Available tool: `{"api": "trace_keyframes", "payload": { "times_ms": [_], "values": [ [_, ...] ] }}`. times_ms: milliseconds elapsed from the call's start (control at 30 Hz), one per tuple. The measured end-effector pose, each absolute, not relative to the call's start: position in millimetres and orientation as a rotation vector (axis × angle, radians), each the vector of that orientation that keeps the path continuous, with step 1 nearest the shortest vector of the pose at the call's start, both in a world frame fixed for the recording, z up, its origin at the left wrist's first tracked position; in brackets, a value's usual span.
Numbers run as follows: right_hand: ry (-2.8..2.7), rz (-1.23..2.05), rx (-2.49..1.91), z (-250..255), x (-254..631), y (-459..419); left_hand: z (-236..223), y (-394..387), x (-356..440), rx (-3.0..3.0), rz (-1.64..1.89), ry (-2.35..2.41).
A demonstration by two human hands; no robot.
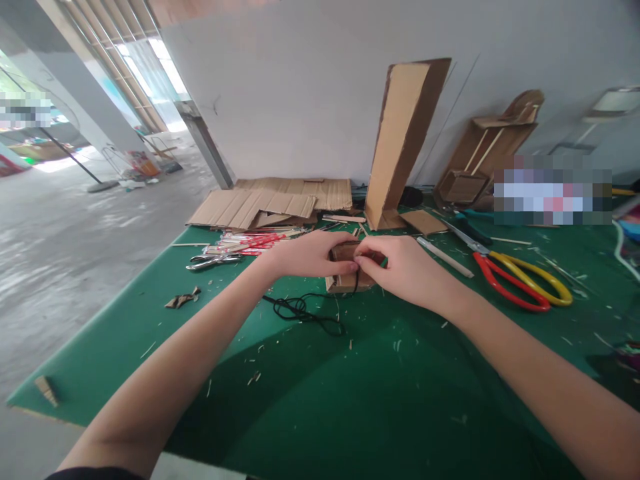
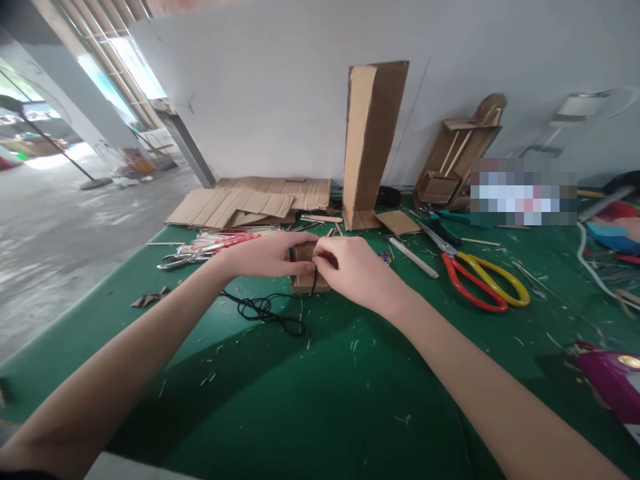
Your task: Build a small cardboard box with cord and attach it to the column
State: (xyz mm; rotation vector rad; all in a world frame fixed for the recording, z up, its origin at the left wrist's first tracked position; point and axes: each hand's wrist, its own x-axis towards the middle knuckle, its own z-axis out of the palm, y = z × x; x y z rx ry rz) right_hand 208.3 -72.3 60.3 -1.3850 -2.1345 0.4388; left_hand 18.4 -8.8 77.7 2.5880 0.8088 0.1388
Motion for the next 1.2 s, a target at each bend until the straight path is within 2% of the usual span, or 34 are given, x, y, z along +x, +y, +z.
{"api": "trace_keyframes", "payload": {
  "times_ms": [200, 467, 667, 733, 933, 1100, 1200],
  "values": [
    [-2.077, 0.573, -1.419, 56.4, 207.9, -70.0, 73.9, -8.0, 21.8, 2.539, 0.191, 0.879],
    [-1.923, 0.282, -1.190, 69.2, 210.8, -76.4, 71.2, -3.0, 21.8, 2.374, 0.212, 0.863],
    [-1.802, 0.386, -1.360, 73.2, 229.6, -69.0, 71.8, 3.7, 11.5, 2.277, 0.145, 0.679],
    [-1.921, 0.256, -1.481, 67.6, 230.4, -64.5, 70.6, 7.0, 6.0, 2.236, 0.128, 0.623],
    [-2.154, -0.412, -1.666, 55.5, 233.7, -55.5, 62.4, 17.5, -5.1, 2.029, 0.179, 0.559],
    [-2.176, -0.582, -1.781, 48.3, 258.7, -46.0, 52.5, 19.2, -1.7, 2.025, 0.186, 0.556],
    [-2.266, -0.578, -1.754, 46.5, 265.4, -44.9, 48.2, 20.0, -0.6, 1.966, 0.258, 0.556]
  ]
}}
